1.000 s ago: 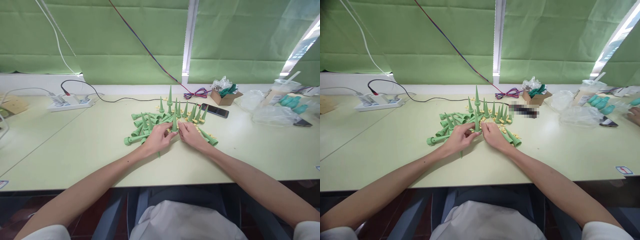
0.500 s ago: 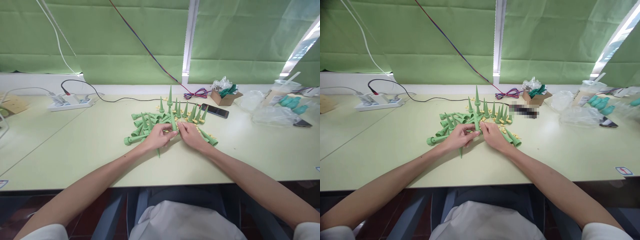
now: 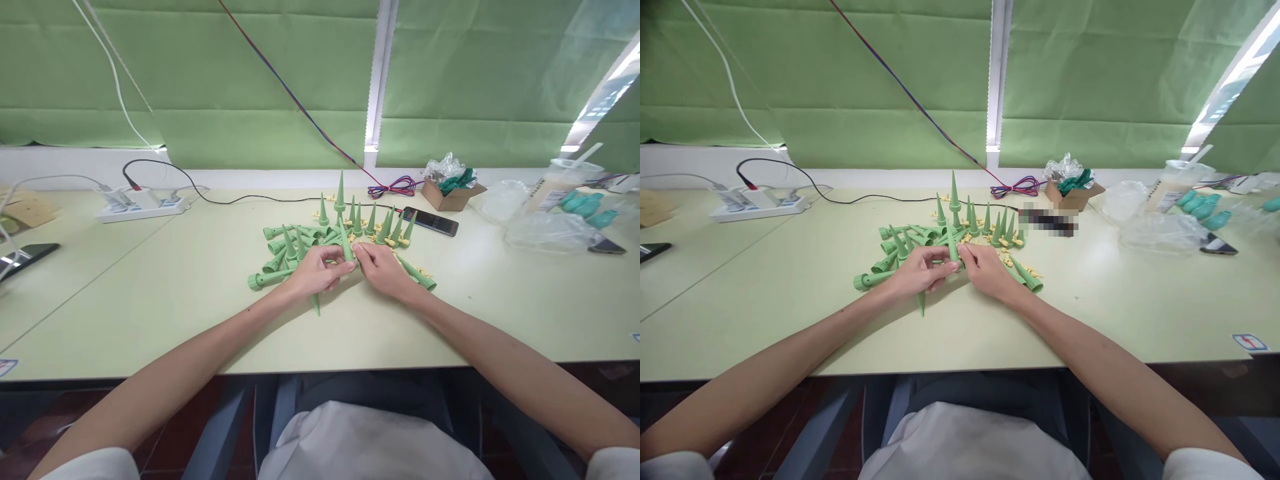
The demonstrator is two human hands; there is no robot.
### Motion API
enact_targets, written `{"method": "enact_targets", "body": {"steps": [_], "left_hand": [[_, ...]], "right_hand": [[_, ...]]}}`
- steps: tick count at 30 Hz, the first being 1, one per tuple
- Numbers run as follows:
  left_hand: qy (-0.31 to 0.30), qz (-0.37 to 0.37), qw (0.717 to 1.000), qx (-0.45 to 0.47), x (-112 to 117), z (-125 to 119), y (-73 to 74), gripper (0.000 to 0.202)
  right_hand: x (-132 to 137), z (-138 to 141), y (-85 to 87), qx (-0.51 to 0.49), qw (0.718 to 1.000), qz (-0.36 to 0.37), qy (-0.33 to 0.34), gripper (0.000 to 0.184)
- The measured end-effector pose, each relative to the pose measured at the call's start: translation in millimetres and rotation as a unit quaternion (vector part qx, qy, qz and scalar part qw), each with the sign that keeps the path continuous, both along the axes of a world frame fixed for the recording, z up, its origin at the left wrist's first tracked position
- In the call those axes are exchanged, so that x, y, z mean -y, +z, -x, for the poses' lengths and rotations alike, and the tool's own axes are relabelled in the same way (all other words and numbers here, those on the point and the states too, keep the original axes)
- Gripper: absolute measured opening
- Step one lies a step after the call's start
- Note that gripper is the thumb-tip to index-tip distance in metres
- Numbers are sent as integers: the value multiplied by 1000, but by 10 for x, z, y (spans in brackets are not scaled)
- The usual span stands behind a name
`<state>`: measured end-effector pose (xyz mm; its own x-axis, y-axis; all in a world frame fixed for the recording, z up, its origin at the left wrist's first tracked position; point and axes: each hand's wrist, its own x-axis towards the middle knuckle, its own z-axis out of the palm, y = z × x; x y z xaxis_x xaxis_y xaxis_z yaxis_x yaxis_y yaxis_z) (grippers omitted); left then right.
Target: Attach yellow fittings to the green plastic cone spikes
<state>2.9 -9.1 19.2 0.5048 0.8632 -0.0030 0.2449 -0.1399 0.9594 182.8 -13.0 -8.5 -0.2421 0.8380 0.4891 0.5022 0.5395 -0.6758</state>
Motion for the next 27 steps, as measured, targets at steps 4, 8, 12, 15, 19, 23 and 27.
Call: {"method": "enact_targets", "body": {"steps": [4, 8, 12, 15, 19, 23, 27], "left_hand": [[12, -71, 997, -29, 22, -30, -34, 33], [33, -184, 980, -66, 3, -37, -109, 34], [53, -333, 936, -99, -31, -26, -181, 29], [44, -409, 905, -114, -54, -10, -219, 25], [30, -442, 889, -114, -73, 4, -246, 19], [38, -431, 893, -126, -64, -1, -233, 17], [44, -393, 910, -127, -35, -16, -197, 20]], "right_hand": [[-12, 5, -11, -17, 1000, 15, -5, 40], [-17, 25, -51, -76, 994, 78, 5, 43], [-10, 67, -75, -178, 968, 175, 24, 49], [11, 97, -46, -243, 938, 241, 48, 51], [33, 110, 1, -282, 917, 277, 57, 51], [36, 97, 5, -267, 924, 266, 62, 52], [30, 81, -26, -222, 946, 231, 49, 54]]}}
